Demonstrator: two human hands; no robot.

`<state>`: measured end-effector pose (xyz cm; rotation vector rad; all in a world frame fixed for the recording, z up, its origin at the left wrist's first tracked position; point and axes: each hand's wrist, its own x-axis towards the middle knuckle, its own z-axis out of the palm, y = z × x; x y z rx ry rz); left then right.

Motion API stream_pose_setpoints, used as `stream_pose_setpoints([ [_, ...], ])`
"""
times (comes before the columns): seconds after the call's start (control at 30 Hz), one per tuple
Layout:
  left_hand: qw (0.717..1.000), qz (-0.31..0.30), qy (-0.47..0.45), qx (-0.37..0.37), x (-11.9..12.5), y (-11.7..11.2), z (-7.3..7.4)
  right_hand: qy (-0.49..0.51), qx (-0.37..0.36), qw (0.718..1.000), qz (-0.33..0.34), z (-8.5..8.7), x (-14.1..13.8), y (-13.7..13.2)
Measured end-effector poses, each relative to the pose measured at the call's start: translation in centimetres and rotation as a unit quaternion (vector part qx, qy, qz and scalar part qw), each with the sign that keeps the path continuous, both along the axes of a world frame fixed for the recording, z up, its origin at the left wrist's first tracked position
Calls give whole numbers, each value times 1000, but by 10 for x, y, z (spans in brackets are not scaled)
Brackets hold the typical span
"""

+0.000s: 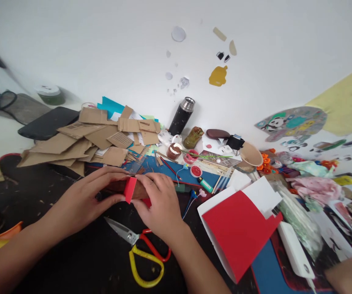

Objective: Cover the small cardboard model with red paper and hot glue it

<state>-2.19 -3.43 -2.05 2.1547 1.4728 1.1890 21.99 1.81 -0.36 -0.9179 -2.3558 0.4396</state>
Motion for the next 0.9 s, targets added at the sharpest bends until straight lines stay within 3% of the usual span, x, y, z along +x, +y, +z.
stream_pose_setpoints([
  [0.4, 989, 51, -75, -114, -10, 7, -4, -63, -33, 997, -7, 16, -19, 7],
  [0.9, 990, 35, -51, -127, -10, -1, 12, -48, -36, 998, 18, 10, -10, 7],
])
